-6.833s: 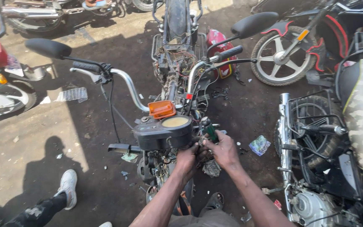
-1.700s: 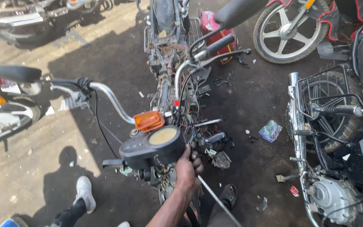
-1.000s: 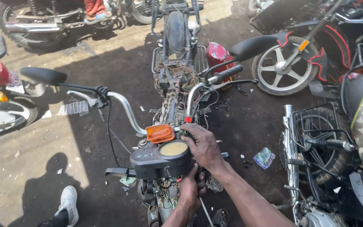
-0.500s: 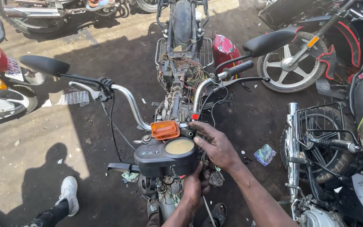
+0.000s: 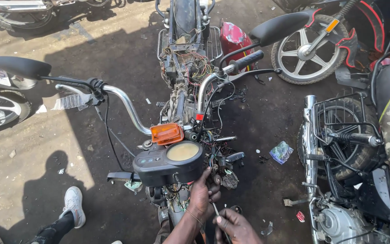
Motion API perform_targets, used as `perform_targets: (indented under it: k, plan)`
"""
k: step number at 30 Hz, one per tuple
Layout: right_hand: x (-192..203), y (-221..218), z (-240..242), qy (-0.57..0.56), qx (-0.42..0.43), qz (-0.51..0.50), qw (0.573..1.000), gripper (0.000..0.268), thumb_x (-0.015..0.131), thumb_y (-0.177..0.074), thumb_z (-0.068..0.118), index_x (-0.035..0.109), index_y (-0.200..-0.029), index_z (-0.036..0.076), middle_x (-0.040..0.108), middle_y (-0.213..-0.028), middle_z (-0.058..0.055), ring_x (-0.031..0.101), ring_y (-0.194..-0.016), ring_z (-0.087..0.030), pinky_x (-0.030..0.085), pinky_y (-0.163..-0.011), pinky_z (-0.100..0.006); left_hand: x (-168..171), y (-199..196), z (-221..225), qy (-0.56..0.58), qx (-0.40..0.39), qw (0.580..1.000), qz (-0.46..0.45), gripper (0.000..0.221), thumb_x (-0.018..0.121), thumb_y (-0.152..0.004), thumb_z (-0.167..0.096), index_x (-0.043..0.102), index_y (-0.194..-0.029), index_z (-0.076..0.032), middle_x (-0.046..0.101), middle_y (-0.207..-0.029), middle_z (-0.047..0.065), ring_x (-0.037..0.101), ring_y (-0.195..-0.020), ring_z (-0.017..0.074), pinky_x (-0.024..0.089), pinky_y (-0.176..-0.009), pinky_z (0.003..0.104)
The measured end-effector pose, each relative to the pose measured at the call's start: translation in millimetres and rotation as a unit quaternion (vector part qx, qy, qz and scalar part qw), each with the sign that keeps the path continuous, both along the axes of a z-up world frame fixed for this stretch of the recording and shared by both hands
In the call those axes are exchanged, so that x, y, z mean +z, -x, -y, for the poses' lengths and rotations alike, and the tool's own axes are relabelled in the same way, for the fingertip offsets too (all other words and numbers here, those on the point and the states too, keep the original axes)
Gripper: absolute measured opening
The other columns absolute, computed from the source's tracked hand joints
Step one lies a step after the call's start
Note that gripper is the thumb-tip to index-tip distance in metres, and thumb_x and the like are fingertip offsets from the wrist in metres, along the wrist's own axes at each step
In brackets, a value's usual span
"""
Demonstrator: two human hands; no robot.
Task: Repairing and connecting electrical wiring on a motorcycle using pliers and a screwdriver.
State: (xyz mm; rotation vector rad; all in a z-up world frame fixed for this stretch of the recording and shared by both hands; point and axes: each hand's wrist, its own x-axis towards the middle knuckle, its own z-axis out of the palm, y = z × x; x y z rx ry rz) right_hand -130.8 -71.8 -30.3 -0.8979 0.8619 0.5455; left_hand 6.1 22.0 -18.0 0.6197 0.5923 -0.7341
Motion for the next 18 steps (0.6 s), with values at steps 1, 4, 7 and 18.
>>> perform_targets:
  k: [1,4,7,18]
  plan:
    - [-4.6,9.8,-2.4,-0.017,-0.004,0.077,0.997,0.02,0.064,-0.101,0.017,0.061,-0.105,-0.002,0.063,-0.071,-0.021,0.058,-0.055,-0.027,0.043,-0.051,-0.036,5.4,-0.3,-0.7,0.009,0.003,1.0,0.008,0.019,0.064,-0.1,-0.029,0.057,-0.094,-0.013,0.061,-0.071,0.006,0.027,-0.04,0.0044,0.012,-0.035,0.019]
    - [-16.0,26.9,9.0,-0.022,0.0,0.16,0.987,0.025,0.061,-0.101,0.017,0.066,-0.1,-0.007,0.06,-0.062,-0.017,0.054,-0.05,-0.022,0.04,-0.049,-0.032,16.9,-2.9,-2.7,0.004,0.0,1.0,0.012,0.017,0.062,-0.1,-0.025,0.06,-0.102,-0.008,0.071,-0.083,0.016,0.042,-0.046,0.0101,0.025,-0.037,0.021]
    - [-9.2,31.3,26.8,0.003,0.007,0.131,0.991,0.029,0.06,-0.1,0.019,0.069,-0.101,-0.009,0.064,-0.064,-0.021,0.055,-0.05,-0.025,0.043,-0.052,-0.035,16.0,-2.2,-1.4,-0.011,0.01,1.0,0.003,0.016,0.059,-0.099,-0.02,0.059,-0.106,-0.006,0.078,-0.099,0.026,0.06,-0.057,0.0177,0.042,-0.046,0.026]
    - [87.4,-18.6,83.4,0.438,0.041,0.218,0.871,0.016,0.074,-0.088,0.019,0.084,-0.096,0.01,0.074,-0.098,-0.005,0.071,-0.1,-0.02,0.057,-0.093,-0.038,-42.2,10.5,18.0,-0.095,0.056,0.981,0.162,0.039,0.068,-0.096,-0.01,0.057,-0.133,-0.003,0.071,-0.099,0.015,0.065,-0.069,0.0197,0.058,-0.061,0.032]
